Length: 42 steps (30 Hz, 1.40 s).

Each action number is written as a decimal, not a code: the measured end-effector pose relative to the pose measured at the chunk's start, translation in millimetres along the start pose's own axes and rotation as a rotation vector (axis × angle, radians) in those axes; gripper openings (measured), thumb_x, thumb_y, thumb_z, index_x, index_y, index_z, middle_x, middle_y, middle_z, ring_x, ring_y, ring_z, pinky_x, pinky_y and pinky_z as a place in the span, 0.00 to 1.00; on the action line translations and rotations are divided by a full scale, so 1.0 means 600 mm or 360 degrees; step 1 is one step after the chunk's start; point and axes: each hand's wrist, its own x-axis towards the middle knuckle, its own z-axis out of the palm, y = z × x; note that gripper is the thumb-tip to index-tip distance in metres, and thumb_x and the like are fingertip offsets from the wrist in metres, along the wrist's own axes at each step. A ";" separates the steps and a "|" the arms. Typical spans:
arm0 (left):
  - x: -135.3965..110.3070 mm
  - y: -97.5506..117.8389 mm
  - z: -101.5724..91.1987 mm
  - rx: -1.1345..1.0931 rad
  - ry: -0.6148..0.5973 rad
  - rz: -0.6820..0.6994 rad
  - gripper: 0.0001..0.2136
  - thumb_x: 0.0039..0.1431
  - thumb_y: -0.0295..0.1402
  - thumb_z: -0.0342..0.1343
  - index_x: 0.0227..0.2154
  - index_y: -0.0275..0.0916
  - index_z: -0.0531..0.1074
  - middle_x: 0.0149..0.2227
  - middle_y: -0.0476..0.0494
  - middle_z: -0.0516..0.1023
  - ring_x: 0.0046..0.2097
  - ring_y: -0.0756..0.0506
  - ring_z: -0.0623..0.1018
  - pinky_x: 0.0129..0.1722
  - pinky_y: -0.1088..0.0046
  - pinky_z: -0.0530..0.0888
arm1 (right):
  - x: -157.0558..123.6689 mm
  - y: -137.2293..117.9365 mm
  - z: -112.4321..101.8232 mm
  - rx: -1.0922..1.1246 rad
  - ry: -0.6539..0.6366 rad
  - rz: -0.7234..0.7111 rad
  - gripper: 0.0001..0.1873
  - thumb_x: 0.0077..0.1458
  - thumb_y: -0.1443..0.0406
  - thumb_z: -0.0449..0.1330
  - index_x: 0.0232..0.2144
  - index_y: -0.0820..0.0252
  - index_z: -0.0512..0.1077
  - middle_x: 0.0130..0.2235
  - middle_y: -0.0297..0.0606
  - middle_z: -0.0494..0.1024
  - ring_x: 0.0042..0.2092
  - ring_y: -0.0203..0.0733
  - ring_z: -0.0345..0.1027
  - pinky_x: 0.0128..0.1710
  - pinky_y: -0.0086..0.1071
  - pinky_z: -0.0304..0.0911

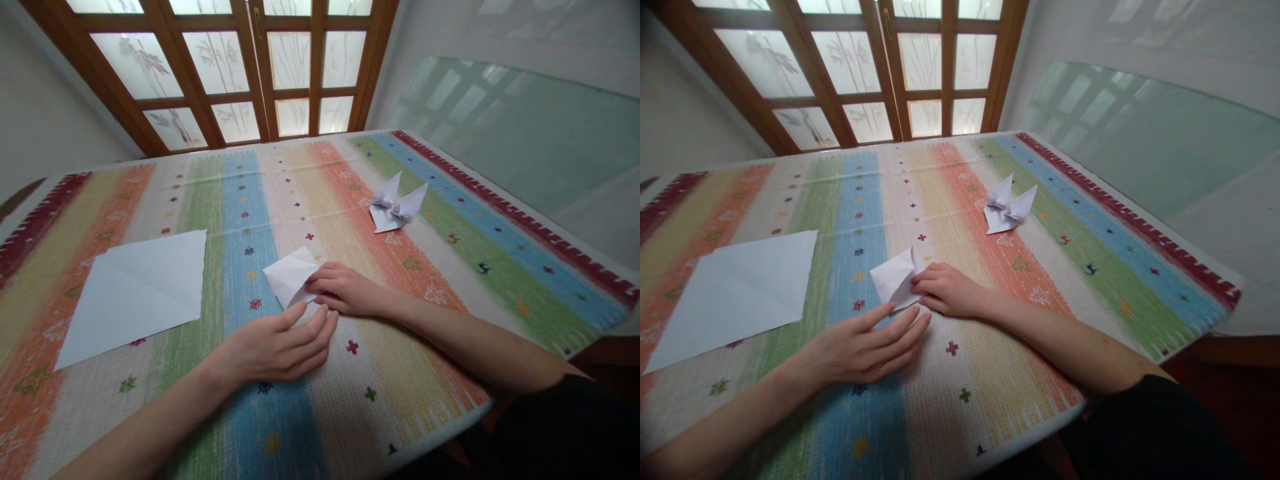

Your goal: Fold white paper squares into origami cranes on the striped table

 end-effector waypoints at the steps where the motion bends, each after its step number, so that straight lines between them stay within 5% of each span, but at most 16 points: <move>1: 0.007 0.001 0.005 -0.0016 -0.0077 -0.0026 0.09 0.65 0.30 0.50 0.43 0.37 0.73 0.46 0.41 0.80 0.50 0.44 0.76 0.56 0.64 0.68 | -0.001 0.000 -0.001 0.0023 0.0014 0.0020 0.10 0.62 0.66 0.56 0.41 0.63 0.75 0.47 0.46 0.79 0.48 0.45 0.71 0.50 0.42 0.65; 6: 0.014 -0.006 0.031 0.0155 -0.0239 -0.0282 0.07 0.62 0.27 0.53 0.40 0.32 0.75 0.38 0.37 0.82 0.45 0.42 0.78 0.57 0.59 0.66 | -0.014 -0.001 -0.007 0.0140 0.0058 0.0185 0.08 0.61 0.68 0.58 0.37 0.62 0.78 0.45 0.43 0.81 0.46 0.41 0.73 0.49 0.38 0.67; 14: 0.012 -0.033 0.038 0.0214 -0.0260 -0.0511 0.11 0.59 0.22 0.51 0.24 0.38 0.75 0.23 0.45 0.75 0.43 0.41 0.76 0.59 0.52 0.66 | -0.031 -0.006 -0.007 0.0094 0.0138 0.0166 0.09 0.62 0.68 0.57 0.37 0.61 0.78 0.44 0.42 0.81 0.45 0.40 0.74 0.48 0.38 0.67; 26: 0.029 -0.054 0.085 -0.0070 -0.0264 -0.0611 0.09 0.57 0.29 0.57 0.22 0.40 0.76 0.24 0.47 0.74 0.38 0.41 0.74 0.60 0.43 0.63 | -0.045 -0.008 -0.007 -0.0110 0.0234 0.0179 0.09 0.62 0.67 0.56 0.37 0.61 0.77 0.40 0.41 0.81 0.43 0.42 0.73 0.47 0.40 0.66; 42: 0.034 -0.045 0.101 -0.0157 -0.0228 -0.0719 0.13 0.60 0.33 0.54 0.22 0.40 0.77 0.25 0.46 0.75 0.40 0.41 0.74 0.60 0.42 0.61 | -0.050 -0.012 -0.004 -0.0361 0.0295 0.0085 0.11 0.63 0.66 0.54 0.39 0.62 0.77 0.39 0.43 0.81 0.41 0.43 0.73 0.42 0.38 0.65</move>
